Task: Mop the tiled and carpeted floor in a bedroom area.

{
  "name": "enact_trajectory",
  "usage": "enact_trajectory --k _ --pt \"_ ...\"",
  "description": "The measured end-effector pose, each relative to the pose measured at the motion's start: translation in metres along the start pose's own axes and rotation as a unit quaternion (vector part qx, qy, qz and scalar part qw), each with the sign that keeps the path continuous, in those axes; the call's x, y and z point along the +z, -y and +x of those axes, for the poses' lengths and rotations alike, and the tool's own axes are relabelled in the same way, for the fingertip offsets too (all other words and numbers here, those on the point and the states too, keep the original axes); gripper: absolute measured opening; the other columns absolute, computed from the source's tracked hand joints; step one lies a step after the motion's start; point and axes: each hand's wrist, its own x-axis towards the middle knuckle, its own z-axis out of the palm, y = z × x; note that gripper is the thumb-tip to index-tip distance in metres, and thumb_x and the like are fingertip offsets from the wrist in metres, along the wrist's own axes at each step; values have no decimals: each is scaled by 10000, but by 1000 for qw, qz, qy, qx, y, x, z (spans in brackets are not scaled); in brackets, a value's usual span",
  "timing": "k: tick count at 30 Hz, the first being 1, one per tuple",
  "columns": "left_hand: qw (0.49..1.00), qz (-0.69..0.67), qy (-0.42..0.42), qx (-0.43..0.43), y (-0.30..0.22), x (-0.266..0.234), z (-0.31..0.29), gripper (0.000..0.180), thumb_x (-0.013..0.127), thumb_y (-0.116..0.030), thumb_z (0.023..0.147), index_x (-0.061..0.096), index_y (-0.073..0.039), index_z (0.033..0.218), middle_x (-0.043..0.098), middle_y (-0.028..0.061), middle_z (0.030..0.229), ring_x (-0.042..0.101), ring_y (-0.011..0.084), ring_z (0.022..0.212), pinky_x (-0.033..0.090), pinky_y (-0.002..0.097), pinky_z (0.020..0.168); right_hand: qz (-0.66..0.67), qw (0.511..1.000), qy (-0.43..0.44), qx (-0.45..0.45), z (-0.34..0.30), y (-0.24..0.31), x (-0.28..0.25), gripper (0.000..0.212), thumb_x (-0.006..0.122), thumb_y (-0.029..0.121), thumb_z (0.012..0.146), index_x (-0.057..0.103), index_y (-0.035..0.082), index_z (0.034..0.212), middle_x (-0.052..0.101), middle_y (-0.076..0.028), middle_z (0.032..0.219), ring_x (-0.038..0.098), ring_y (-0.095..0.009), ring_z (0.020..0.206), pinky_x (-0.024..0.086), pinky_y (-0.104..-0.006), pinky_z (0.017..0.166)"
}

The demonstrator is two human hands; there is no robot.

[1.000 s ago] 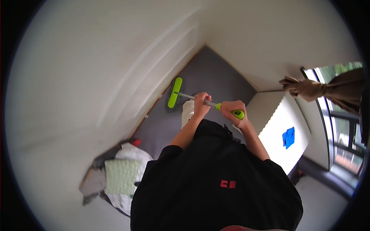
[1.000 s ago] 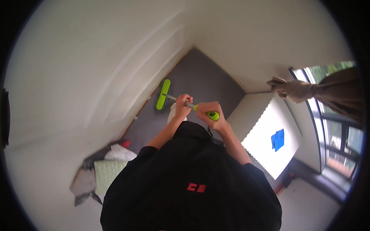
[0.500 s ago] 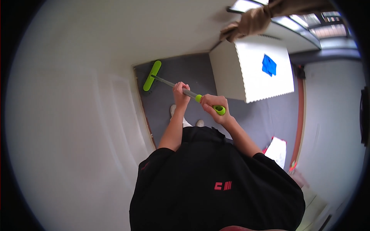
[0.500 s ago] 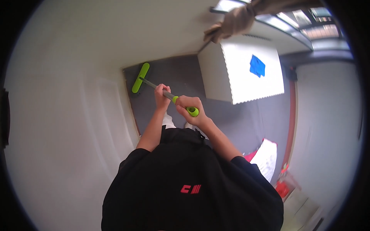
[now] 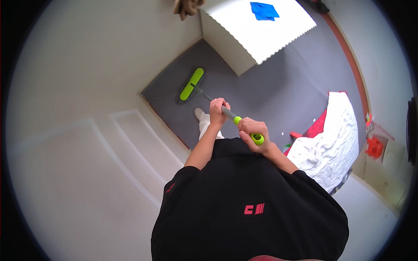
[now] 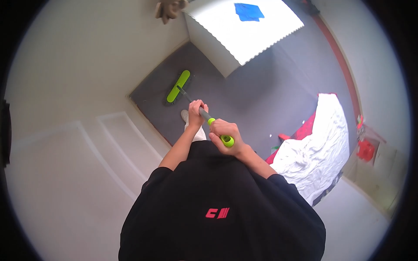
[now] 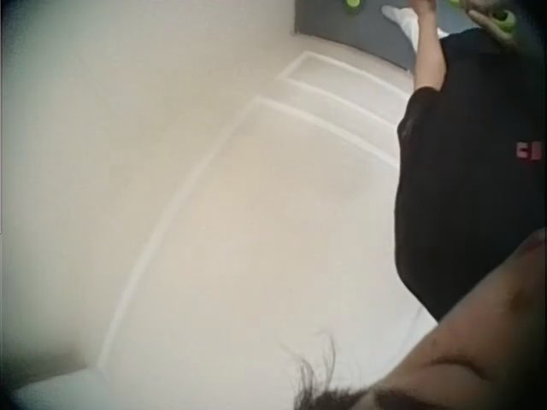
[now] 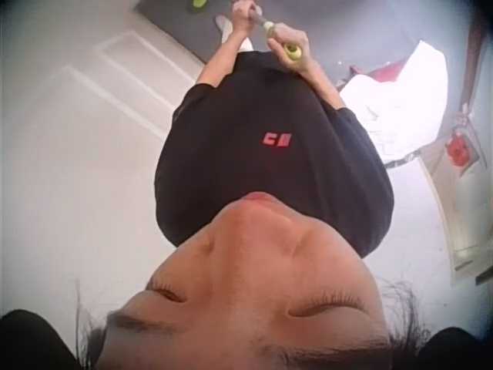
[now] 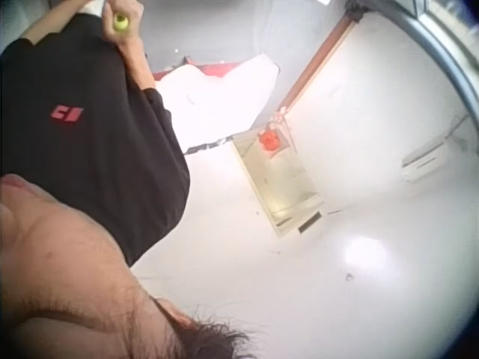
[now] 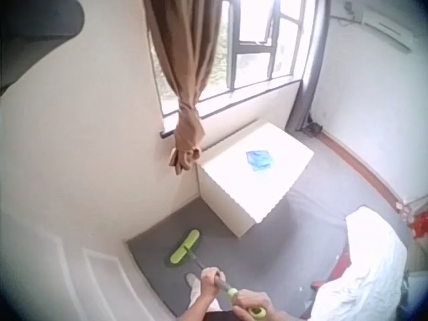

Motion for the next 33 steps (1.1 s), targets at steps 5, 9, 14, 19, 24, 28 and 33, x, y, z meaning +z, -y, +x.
enact_trajectory --k 5,9,14,19,24,28,33 --pt "999 22 -23 -11 -36 68 -64 189 591 -99 738 442 -42 638 475 115 635 499 320 670 400 414 698 -23 998 51 1 -86 6 -49 152 599 -17 714 485 3 615 503 -97 629 523 -280 618 438 -359 689" --pt "989 5 130 64 -80 127 -113 155 594 -106 741 478 -49 655 494 115 653 513 318 704 411 418 720 -64 993 53 82 -181 29 -117 115 634 97 738 569 21 797 577 -113 851 562 -287 876 442 -382 811" --pt "902 25 385 193 -90 182 -151 112 635 -135 713 551 -61 703 561 114 714 556 311 786 427 419 784 -99 940 -61 320 -291 55 -148 375 631 182 784 523 25 1106 566 -142 1040 538 -306 1014 435 -378 870" --pt "667 85 690 268 -152 230 -206 141 645 -161 688 649 -83 804 645 130 825 611 314 860 465 425 785 -305 774 -49 553 -370 29 -135 539 668 309 780 452 4 1169 633 -196 896 610 -396 831 485 -434 734" --pt "613 100 747 237 -130 235 -220 183 643 -199 691 668 -93 838 664 139 866 638 316 858 498 420 751 -225 816 -138 513 -427 -55 -94 332 673 330 776 625 33 916 630 -219 764 621 -382 749 480 -451 664" --pt "635 160 735 176 -105 222 -220 202 629 -189 702 659 -102 882 658 112 915 621 294 927 402 522 908 -214 816 -184 505 -415 -72 -74 298 679 289 779 622 35 924 635 -198 758 618 -377 728 481 -426 652" --pt "693 221 677 113 -71 194 -181 211 599 -138 714 633 -87 916 626 103 1001 563 264 1053 223 667 995 -220 826 -192 482 -354 -117 -54 307 695 293 760 628 40 921 626 -195 729 612 -377 703 483 -423 634"
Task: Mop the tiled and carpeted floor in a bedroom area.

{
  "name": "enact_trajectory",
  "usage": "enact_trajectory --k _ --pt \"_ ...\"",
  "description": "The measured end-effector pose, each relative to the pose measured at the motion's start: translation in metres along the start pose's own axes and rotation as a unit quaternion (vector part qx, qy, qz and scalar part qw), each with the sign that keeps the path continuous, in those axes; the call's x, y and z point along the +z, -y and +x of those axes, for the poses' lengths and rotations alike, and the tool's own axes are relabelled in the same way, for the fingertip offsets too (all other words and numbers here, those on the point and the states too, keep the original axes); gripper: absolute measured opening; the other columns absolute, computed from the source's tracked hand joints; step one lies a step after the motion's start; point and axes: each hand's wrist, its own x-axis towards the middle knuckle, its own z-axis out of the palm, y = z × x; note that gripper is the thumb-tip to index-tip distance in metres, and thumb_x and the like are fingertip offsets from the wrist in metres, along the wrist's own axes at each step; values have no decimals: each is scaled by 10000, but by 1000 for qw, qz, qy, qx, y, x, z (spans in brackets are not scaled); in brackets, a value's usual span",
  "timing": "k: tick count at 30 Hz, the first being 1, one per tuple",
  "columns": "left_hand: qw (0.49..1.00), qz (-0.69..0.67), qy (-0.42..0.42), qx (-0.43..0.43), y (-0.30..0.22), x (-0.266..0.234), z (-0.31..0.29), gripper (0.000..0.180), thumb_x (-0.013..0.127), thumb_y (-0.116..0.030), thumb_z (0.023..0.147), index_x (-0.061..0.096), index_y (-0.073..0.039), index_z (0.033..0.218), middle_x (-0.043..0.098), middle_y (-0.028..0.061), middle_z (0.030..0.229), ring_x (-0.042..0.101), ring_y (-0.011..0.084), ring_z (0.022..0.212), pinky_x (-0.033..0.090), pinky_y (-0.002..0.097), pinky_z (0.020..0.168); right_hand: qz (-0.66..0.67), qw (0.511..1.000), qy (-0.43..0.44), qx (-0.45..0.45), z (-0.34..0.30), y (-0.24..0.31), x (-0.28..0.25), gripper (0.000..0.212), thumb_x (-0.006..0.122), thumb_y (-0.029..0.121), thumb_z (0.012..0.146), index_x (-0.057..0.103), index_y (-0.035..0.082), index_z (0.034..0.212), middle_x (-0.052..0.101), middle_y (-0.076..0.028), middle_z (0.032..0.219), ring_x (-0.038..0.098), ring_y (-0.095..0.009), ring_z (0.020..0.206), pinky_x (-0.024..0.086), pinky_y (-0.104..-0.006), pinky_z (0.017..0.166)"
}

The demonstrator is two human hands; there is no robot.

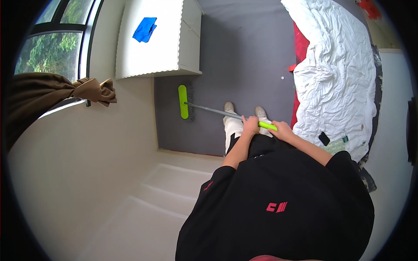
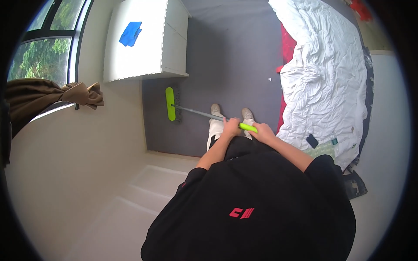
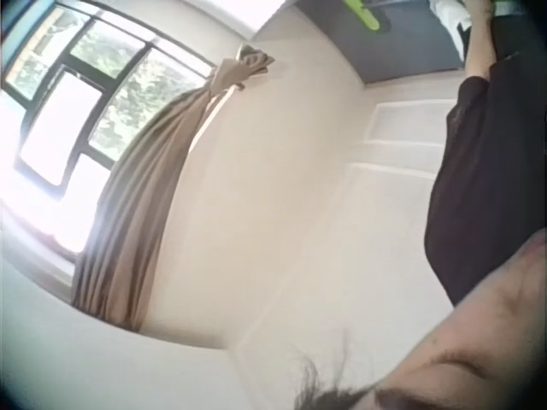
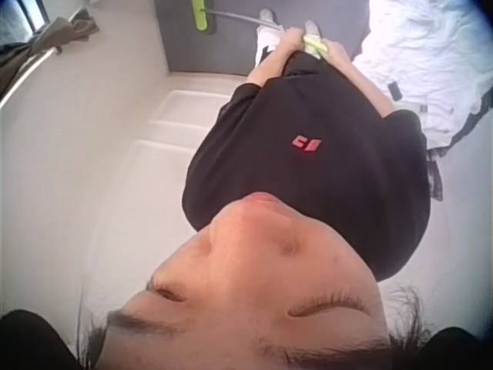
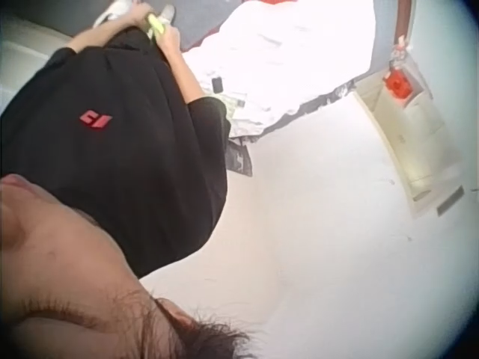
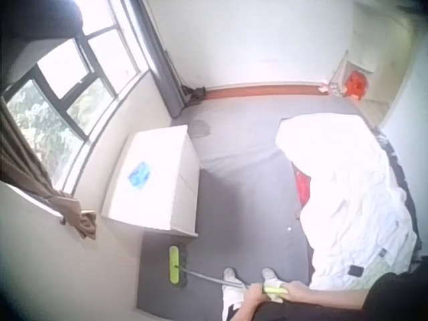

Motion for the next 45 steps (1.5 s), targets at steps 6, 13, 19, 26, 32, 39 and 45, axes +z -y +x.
enact_trajectory --k 6,13,19,26,32,39,45 --pt "972 -11 -145 -184 126 -32 -55 222 569 -116 769 578 -95 990 534 73 1138 449 238 1193 233 655 1009 40 998 51 -26 77 106 106 319 651 287 806 546 -1 897 610 -243 749 600 -425 736 465 -483 654" --pt "977 40 -151 -146 219 -111 -106 235 630 -117 728 563 -112 952 542 65 1074 456 228 1174 272 592 1018 22 995 97 -20 139 212 153 365 633 318 811 512 0 943 622 -235 784 616 -410 773 476 -487 672" --pt "964 -2 -259 -60 181 -100 -68 216 651 -121 665 600 -97 873 569 95 931 514 288 1013 337 475 968 -23 995 92 -32 132 184 87 349 650 347 786 611 41 949 644 -199 846 622 -375 821 481 -459 735" --pt "963 -163 -38 211 39 -131 -8 318 700 -317 665 634 -46 818 634 186 781 605 373 778 477 435 685 -68 996 17 61 40 138 -72 337 673 343 750 671 46 908 639 -197 805 617 -370 785 481 -428 716" --pt "935 -155 39 317 -64 -145 30 332 713 -354 649 643 -40 733 613 183 675 603 370 677 477 423 617 -90 988 -8 122 -13 145 -176 266 675 290 746 662 42 842 631 -177 748 612 -363 762 473 -437 693" --pt "895 -111 198 385 -138 -145 91 269 661 -280 653 671 -41 775 634 185 700 611 348 676 470 410 629 -108 983 -27 144 -28 95 -233 259 649 280 778 628 22 785 617 -192 716 607 -373 741 470 -450 678" --pt "906 -21 145 397 -209 -189 145 245 651 -258 603 635 -43 719 610 176 659 590 378 663 463 446 613 -86 980 -92 151 -24 47 -278 277 594 282 835 587 5 837 600 -218 689 596 -410 713 454 -505 642"
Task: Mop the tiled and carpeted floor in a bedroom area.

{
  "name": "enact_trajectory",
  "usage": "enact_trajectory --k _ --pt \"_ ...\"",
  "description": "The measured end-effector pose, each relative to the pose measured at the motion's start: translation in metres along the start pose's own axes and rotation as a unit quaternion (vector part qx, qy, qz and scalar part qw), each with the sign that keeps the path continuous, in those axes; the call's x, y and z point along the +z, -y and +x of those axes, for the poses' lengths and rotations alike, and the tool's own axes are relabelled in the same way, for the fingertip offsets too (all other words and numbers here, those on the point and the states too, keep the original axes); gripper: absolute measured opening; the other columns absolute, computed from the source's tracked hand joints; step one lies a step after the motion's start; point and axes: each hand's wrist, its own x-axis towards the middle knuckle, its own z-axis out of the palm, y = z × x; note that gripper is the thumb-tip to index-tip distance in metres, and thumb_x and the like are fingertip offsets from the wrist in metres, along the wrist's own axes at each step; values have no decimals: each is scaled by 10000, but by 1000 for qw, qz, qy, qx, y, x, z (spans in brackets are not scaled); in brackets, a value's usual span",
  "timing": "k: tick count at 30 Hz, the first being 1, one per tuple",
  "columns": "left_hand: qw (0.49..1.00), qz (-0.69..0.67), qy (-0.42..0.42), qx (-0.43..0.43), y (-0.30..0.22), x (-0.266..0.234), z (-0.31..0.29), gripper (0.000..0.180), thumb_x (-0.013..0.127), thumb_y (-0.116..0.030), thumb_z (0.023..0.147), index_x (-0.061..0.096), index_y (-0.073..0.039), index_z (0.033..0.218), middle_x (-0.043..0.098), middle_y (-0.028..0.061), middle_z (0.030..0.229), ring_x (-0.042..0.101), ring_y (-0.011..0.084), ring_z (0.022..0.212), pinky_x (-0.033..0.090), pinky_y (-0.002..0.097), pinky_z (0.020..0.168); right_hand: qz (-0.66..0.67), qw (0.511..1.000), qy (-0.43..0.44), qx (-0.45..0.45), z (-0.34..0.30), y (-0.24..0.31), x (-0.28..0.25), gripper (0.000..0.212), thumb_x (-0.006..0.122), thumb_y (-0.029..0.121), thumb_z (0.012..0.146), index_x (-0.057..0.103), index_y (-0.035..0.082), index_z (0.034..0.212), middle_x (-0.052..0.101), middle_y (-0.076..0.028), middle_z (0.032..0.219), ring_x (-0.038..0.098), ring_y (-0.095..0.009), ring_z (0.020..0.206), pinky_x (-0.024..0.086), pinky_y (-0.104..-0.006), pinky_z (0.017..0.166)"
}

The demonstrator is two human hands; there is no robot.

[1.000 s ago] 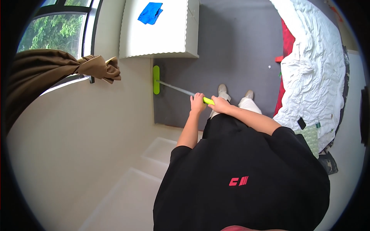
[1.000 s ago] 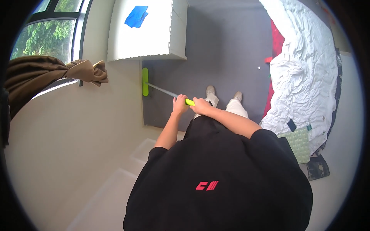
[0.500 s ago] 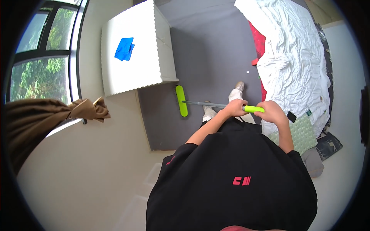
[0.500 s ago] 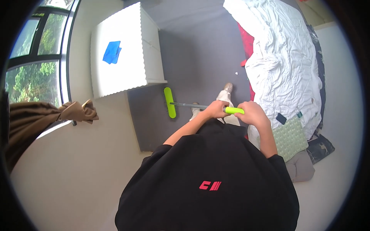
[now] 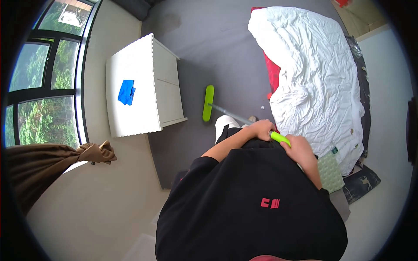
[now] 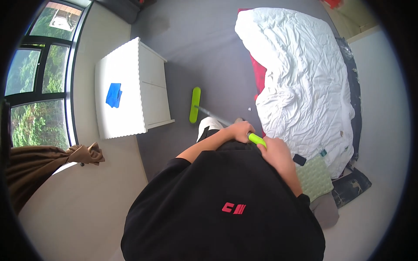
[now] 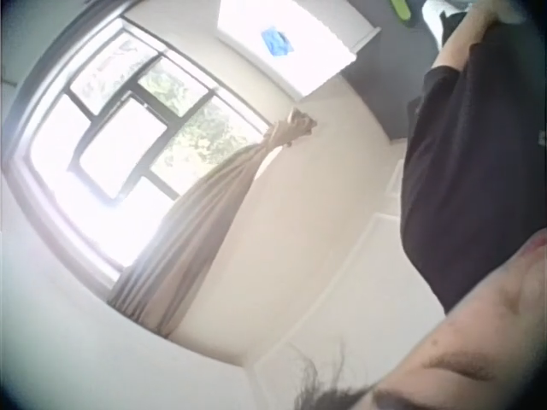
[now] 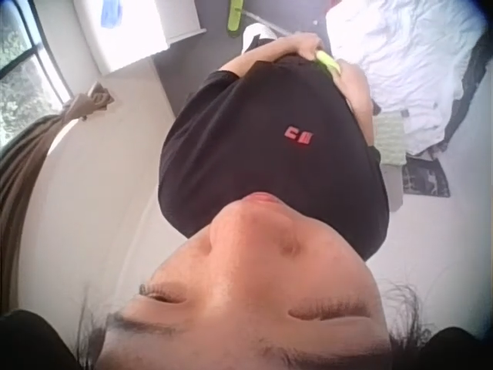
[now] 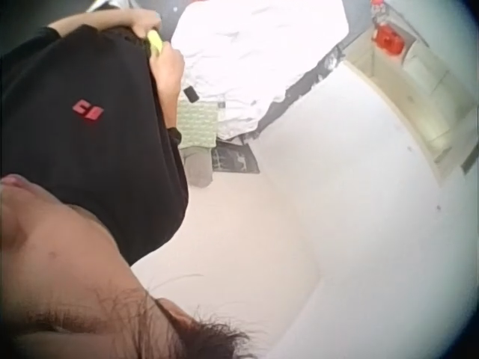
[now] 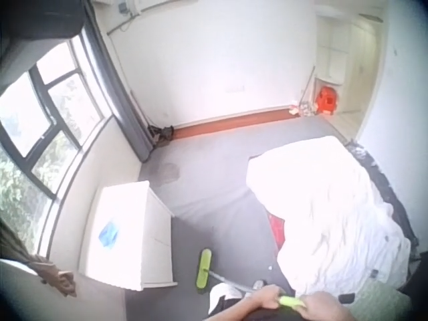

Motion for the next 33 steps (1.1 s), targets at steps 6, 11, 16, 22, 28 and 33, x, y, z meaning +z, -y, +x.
enact_trajectory --k 6,11,16,22,28,33 --pt "992 118 -49 20 39 -47 53 159 628 -114 609 617 -64 760 581 105 839 572 299 920 461 393 790 191 977 -55 74 69 -40 38 305 583 291 851 529 -9 871 591 -245 712 589 -437 744 443 -506 629" --pt "982 168 -82 -5 110 -81 92 213 629 -130 635 618 -90 844 553 71 926 524 264 1026 307 490 1015 322 931 -97 138 164 -53 67 319 583 311 846 540 -4 871 596 -252 795 584 -435 808 447 -465 649" --pt "965 250 -85 -13 159 -155 118 174 612 -143 684 602 -103 854 544 57 928 507 240 1033 284 542 1018 317 924 -162 141 240 -30 42 329 602 306 843 590 -15 912 614 -203 763 619 -340 712 460 -401 624" --pt "961 258 -77 -62 227 -268 139 165 624 -162 697 604 -118 855 546 48 935 507 231 1048 257 581 1026 400 900 -118 132 372 -2 29 354 616 337 846 548 4 944 593 -160 693 620 -311 641 457 -380 582" --pt "965 253 -54 -47 242 -357 159 158 619 -189 710 611 -122 853 550 52 973 498 231 1084 246 564 1053 364 915 -125 119 424 36 -57 342 583 314 859 559 9 1012 620 -235 807 619 -403 792 464 -419 663" --pt "970 239 -19 -51 264 -402 180 194 629 -181 717 613 -94 890 548 71 1004 478 237 1118 262 537 1053 357 919 -132 102 474 24 -62 326 593 309 862 568 19 1009 616 -241 826 618 -394 800 457 -411 663"
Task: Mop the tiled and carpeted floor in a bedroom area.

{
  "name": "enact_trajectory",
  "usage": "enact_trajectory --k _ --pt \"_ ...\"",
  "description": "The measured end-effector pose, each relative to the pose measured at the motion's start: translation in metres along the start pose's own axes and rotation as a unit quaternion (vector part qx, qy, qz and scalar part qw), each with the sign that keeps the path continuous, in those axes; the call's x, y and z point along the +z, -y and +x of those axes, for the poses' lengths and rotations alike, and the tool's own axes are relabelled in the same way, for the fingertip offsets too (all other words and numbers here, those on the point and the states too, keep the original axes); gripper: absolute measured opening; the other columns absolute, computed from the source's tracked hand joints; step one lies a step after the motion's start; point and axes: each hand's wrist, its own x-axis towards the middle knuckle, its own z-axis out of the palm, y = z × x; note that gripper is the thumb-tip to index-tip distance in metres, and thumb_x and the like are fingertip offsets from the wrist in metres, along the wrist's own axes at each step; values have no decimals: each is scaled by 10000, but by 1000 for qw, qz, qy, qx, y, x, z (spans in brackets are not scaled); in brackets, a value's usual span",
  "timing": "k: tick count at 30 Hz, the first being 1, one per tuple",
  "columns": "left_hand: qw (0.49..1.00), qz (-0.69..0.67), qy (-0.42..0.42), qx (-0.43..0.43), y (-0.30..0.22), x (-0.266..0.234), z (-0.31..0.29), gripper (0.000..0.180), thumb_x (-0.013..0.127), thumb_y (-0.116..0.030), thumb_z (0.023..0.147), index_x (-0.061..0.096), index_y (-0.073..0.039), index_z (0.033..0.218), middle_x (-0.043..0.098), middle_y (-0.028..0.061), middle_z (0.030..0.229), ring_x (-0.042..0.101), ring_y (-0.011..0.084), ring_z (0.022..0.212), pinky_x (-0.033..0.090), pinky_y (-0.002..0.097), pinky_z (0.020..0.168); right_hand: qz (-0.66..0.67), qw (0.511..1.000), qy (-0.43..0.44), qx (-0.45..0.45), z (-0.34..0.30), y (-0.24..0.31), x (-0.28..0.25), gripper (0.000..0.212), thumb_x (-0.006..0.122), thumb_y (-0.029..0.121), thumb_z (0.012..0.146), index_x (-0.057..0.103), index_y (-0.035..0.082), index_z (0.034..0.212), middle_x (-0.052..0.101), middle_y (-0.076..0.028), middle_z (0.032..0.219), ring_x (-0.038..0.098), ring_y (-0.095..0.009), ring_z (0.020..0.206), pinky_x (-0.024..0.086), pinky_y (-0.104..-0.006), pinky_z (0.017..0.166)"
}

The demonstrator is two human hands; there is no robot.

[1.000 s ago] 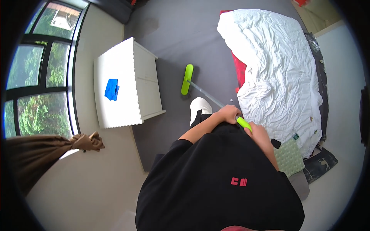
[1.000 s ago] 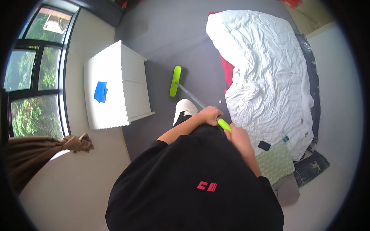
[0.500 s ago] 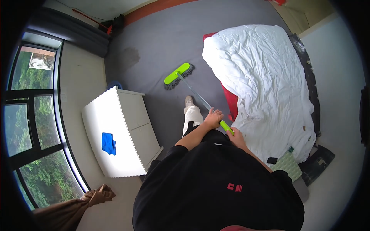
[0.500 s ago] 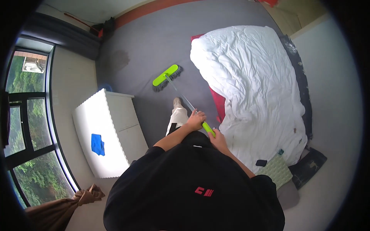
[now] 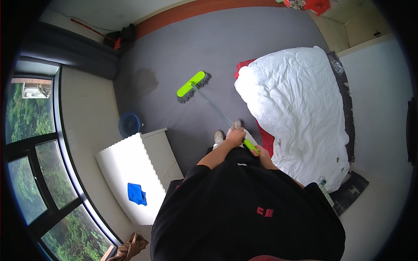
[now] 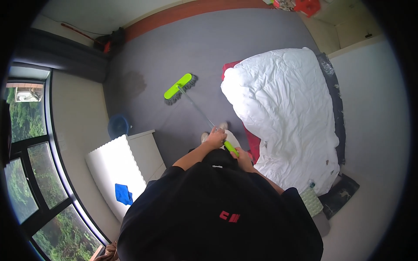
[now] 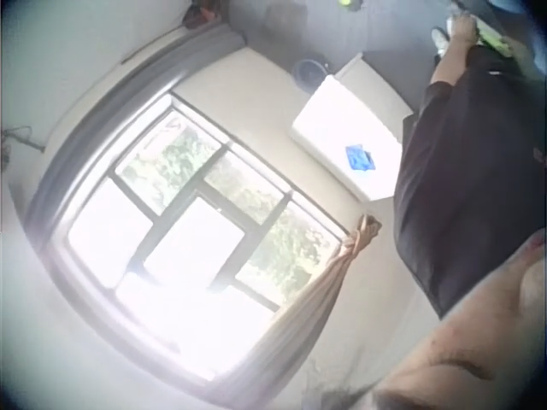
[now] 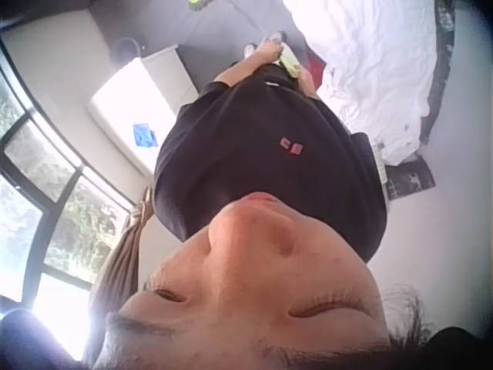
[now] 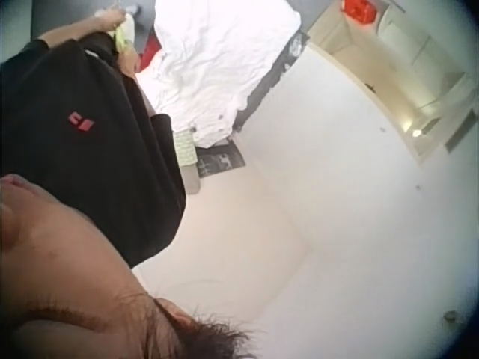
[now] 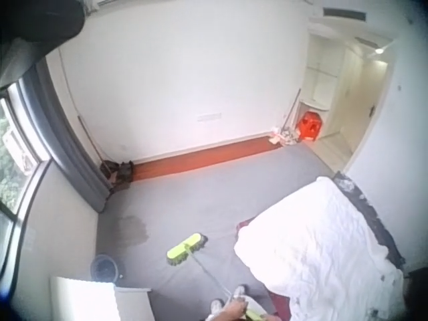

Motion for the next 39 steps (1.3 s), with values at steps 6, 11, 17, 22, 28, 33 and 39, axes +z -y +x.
enact_trajectory --k 6,11,17,22,28,33,39 --pt "994 1 -18 -110 68 -55 37 222 604 -133 748 581 -87 964 533 76 1051 474 227 1143 288 523 1034 8 997 60 -42 113 34 17 341 620 308 867 532 19 1026 588 -196 823 592 -299 740 446 -368 665" --pt "988 4 -24 -153 117 -114 94 259 597 -122 745 559 -98 1000 519 71 1082 478 226 1139 343 507 971 -29 992 102 -65 213 104 -20 320 566 300 851 497 -1 935 594 -270 778 582 -445 782 433 -485 656" --pt "977 1 16 -213 161 -168 165 295 619 -151 724 566 -124 1013 528 68 1093 480 224 1151 371 482 938 -30 986 130 -98 313 128 -51 330 585 303 841 516 7 971 608 -258 790 585 -444 789 447 -487 679" --pt "978 -14 69 -194 181 -215 229 244 653 -191 702 611 -140 937 574 69 1053 534 229 1087 374 472 933 -43 985 148 -81 369 143 -93 336 618 310 823 550 9 954 619 -244 805 591 -428 787 455 -476 680" --pt "990 -75 104 -56 230 -228 303 270 679 -238 683 612 -102 906 612 122 936 599 293 925 469 417 793 -129 983 124 -43 431 169 -144 306 661 303 788 584 42 931 634 -208 785 612 -385 769 468 -449 685" --pt "983 -178 45 -1 263 -257 381 248 655 -244 701 563 -91 874 626 121 854 601 326 863 468 432 725 -179 974 104 -88 524 189 -202 305 706 313 738 621 72 904 643 -173 775 624 -352 761 493 -410 696" --pt "980 -197 8 -33 318 -351 492 218 617 -248 734 566 -96 882 629 114 840 606 327 841 469 431 713 -188 965 177 -38 683 270 -277 283 699 285 744 649 55 901 624 -114 667 603 -219 580 477 -339 596"
